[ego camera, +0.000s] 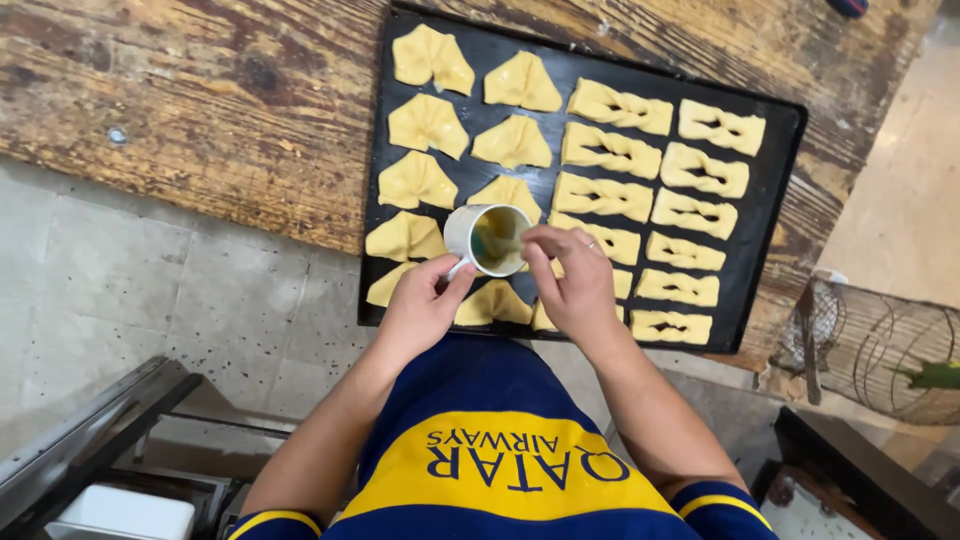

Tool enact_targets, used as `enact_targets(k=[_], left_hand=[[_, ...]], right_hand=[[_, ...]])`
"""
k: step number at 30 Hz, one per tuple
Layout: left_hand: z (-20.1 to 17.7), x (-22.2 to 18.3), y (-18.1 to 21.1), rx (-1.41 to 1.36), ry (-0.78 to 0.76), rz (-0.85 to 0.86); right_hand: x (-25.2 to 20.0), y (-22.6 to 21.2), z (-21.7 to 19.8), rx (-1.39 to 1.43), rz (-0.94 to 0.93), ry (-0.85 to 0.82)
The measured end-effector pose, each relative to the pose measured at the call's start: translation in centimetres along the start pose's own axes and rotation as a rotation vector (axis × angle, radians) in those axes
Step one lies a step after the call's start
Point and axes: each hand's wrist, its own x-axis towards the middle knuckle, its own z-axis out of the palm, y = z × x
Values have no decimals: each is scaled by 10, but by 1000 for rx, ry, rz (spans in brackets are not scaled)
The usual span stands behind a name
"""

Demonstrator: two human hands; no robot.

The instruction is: Brushing egg wash onto shaped dough pieces on a baking tray using a pastry brush.

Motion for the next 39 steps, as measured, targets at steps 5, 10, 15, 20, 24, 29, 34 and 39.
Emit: enact_targets(k=[5, 10, 15, 20, 24, 29, 34, 39], left_hand=[[11, 4, 13, 46, -21, -16], [13, 10, 17, 74, -10, -57], [7, 21, 0, 99, 42, -126], [-5, 18, 0, 96, 37, -98], [-13, 12, -1, 116, 26, -95], [-21, 2, -2, 53, 31, -110], [-22, -3, -11, -14, 43, -108], [-24, -1, -14, -20, 76, -102]], right_hand=[[-15, 24, 8, -194, -190, 31], [-4, 28, 8, -219, -246, -64], [15, 65, -17, 189, 149, 3], [80, 115, -35, 168, 66, 144], [125, 144, -26, 93, 177, 52], [125, 164, -30, -219, -166, -243], [143, 160, -32, -324, -152, -236], [152, 123, -27, -452, 367, -601]])
